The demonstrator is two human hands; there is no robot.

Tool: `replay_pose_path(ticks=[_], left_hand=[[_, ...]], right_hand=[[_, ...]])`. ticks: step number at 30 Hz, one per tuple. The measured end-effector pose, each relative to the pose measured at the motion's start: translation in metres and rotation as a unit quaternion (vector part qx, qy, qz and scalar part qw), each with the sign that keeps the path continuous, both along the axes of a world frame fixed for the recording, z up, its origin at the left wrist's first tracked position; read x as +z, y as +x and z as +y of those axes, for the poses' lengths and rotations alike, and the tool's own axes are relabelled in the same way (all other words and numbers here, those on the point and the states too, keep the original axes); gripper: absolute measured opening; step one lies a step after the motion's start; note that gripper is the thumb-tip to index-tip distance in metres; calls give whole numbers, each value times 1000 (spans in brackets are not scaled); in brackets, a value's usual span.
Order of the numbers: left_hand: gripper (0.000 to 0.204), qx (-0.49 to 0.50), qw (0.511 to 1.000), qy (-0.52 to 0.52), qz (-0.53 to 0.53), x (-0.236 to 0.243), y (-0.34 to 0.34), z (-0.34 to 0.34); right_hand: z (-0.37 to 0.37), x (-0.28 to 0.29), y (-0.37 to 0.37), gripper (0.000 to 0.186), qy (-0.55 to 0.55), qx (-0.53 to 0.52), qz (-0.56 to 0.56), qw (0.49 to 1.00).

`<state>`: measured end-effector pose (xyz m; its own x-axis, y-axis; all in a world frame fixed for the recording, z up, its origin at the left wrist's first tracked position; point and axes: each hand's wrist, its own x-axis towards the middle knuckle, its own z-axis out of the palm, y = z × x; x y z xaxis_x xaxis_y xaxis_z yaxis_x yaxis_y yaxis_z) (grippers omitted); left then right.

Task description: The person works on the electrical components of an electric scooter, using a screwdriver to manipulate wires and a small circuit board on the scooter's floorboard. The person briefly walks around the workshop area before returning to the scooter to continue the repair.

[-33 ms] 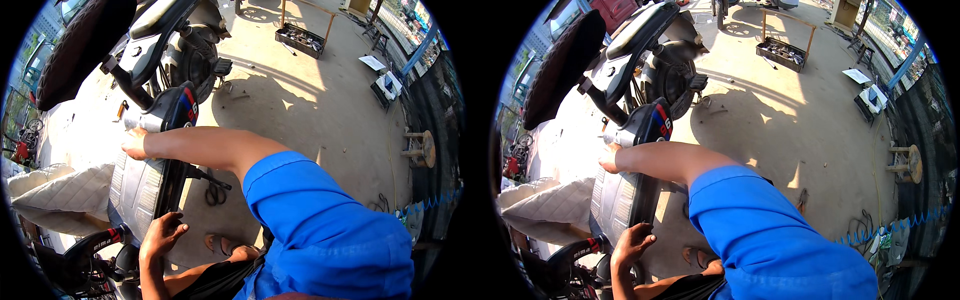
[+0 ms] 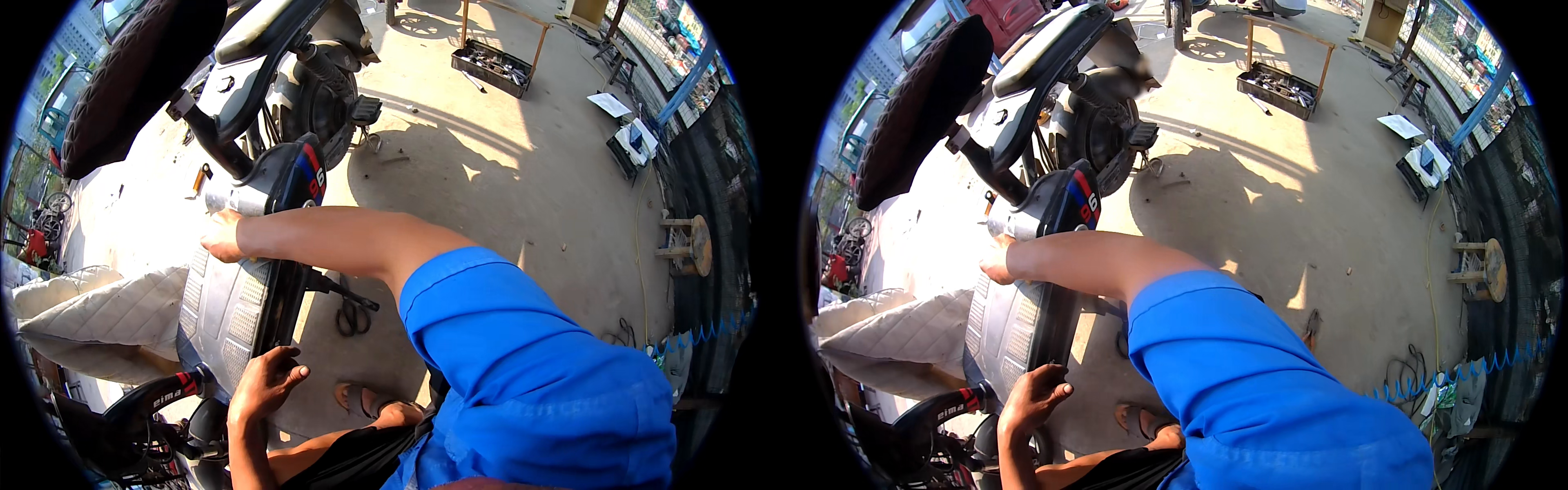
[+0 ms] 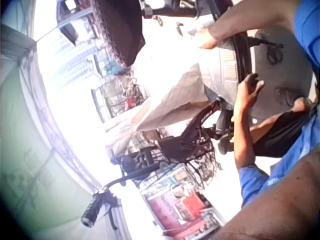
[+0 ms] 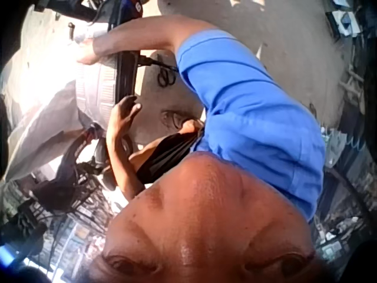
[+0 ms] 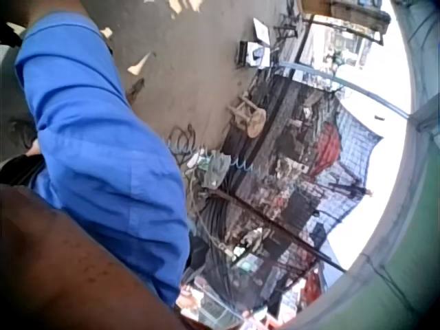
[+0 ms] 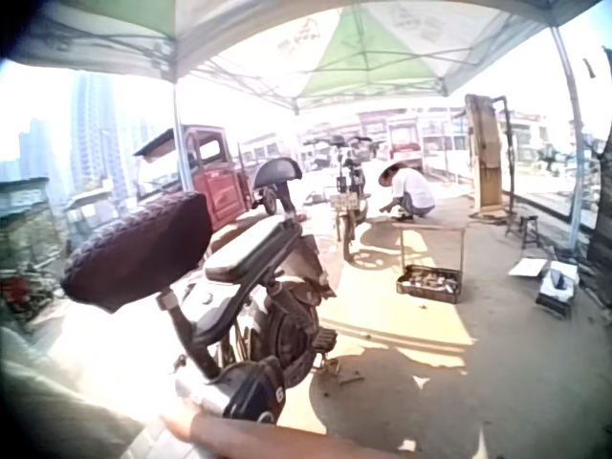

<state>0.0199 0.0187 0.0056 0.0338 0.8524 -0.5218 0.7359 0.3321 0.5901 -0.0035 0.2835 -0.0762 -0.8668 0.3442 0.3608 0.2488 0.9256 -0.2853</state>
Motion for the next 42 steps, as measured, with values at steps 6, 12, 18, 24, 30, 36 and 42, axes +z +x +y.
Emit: replay_pose_path(ticks=[6, 12, 18, 24, 30, 36, 42], left_hand=[[58, 12, 1000, 2, 3, 0, -5, -6], [60, 17, 1000, 8, -5, -7, -14, -15], [66, 30, 999, -17, -8, -1, -15, -17], [61, 25, 1000, 11, -7, -7, -21, -25], [58, 22, 1000, 7, 4, -3, -19, -23], [59, 15, 999, 24, -15, 3, -17, -23], [61, -13, 999, 41, 4, -3, -22, -28]], right_hand=[[-1, 1, 2, 15, -4, -20, 46, 999], [3, 15, 3, 18, -32, 8, -80, 996], [-12, 31, 22, 15, -12, -12, -37, 999], [-10, 36, 23, 17, -20, 10, -85, 996], [15, 4, -2, 15, -26, 6, -60, 998], [4, 32, 13, 27, -44, -12, -138, 989], [7, 36, 15, 37, -79, -17, -146, 986]])
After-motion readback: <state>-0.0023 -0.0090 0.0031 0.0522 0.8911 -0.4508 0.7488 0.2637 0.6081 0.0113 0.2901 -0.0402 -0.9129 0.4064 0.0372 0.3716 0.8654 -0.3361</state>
